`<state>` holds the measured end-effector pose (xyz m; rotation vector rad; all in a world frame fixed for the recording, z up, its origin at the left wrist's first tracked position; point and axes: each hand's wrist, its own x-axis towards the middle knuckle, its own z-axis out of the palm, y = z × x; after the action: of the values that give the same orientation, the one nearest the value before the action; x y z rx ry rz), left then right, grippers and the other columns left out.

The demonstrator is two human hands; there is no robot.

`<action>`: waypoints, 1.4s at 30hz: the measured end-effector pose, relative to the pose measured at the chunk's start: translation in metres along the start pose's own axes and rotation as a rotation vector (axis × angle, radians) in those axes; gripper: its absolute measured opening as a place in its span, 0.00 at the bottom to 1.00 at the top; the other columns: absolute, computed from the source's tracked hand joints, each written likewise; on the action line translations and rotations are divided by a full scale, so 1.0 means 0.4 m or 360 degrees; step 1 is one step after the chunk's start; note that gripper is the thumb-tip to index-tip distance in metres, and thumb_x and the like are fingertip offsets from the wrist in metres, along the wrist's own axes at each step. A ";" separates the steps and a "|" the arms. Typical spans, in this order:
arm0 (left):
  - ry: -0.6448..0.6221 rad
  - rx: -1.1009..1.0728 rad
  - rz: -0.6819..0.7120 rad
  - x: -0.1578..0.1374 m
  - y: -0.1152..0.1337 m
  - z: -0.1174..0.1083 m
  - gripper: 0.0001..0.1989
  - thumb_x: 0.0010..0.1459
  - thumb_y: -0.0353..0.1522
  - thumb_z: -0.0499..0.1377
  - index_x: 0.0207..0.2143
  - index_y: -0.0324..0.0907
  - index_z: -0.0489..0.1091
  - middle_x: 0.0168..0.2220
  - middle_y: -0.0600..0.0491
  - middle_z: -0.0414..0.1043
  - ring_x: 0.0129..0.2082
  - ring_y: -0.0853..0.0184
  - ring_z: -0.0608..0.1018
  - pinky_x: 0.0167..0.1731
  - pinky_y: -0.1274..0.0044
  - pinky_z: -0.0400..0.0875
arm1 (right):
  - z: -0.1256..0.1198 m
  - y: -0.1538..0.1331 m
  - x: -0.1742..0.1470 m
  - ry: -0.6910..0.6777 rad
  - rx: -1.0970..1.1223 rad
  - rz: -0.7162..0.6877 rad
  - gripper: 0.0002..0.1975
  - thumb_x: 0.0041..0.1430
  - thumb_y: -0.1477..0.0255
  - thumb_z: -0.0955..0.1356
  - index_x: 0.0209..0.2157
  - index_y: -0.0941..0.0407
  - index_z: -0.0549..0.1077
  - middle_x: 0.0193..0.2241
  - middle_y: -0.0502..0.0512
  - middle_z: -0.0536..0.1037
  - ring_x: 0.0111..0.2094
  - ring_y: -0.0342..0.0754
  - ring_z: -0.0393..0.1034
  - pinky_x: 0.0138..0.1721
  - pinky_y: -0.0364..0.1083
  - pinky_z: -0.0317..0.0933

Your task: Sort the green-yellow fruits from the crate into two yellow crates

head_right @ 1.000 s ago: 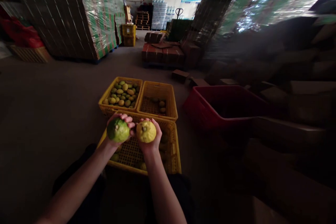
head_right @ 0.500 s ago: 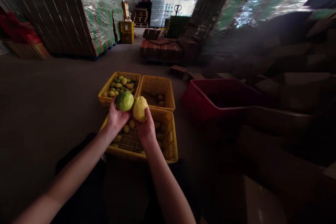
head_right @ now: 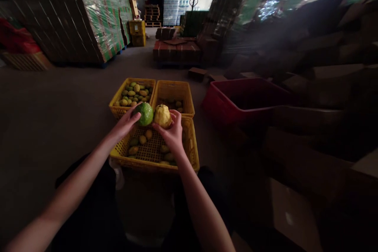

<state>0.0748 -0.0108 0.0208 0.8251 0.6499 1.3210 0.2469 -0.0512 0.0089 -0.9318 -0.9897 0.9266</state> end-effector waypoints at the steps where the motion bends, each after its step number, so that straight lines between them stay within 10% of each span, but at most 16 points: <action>1: -0.0051 0.0130 0.0017 -0.008 0.002 0.000 0.24 0.39 0.22 0.70 0.42 0.42 0.76 0.45 0.48 0.78 0.48 0.63 0.76 0.45 0.80 0.68 | -0.006 -0.003 0.000 0.0033 -0.0075 -0.0086 0.31 0.33 0.79 0.77 0.42 0.48 0.68 0.40 0.47 0.75 0.39 0.45 0.71 0.37 0.43 0.67; 14: -0.0046 0.0247 0.0255 -0.033 0.013 0.026 0.30 0.29 0.15 0.69 0.38 0.44 0.77 0.49 0.51 0.73 0.54 0.62 0.72 0.47 0.80 0.70 | -0.016 -0.048 -0.007 0.0081 -0.0044 -0.0332 0.29 0.34 0.84 0.74 0.41 0.49 0.72 0.43 0.49 0.76 0.43 0.48 0.70 0.40 0.46 0.65; 26: 0.0056 -0.0413 -0.0331 -0.019 0.025 0.008 0.13 0.58 0.35 0.55 0.44 0.41 0.72 0.44 0.45 0.76 0.50 0.55 0.75 0.47 0.64 0.73 | -0.004 -0.037 0.018 -0.0228 0.0458 0.0357 0.15 0.46 0.64 0.74 0.36 0.55 0.76 0.30 0.50 0.79 0.29 0.44 0.71 0.31 0.44 0.65; 42: 0.0358 -0.0372 -0.0371 0.023 -0.004 -0.005 0.14 0.55 0.42 0.60 0.40 0.43 0.72 0.38 0.49 0.78 0.43 0.62 0.78 0.41 0.73 0.74 | 0.002 -0.017 0.027 -0.0256 0.0668 0.0645 0.17 0.46 0.70 0.72 0.41 0.52 0.75 0.33 0.49 0.80 0.30 0.43 0.71 0.25 0.40 0.64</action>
<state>0.0752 -0.0014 0.0188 0.4014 0.7282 1.2564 0.2504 -0.0433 0.0180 -0.7156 -0.7058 1.5045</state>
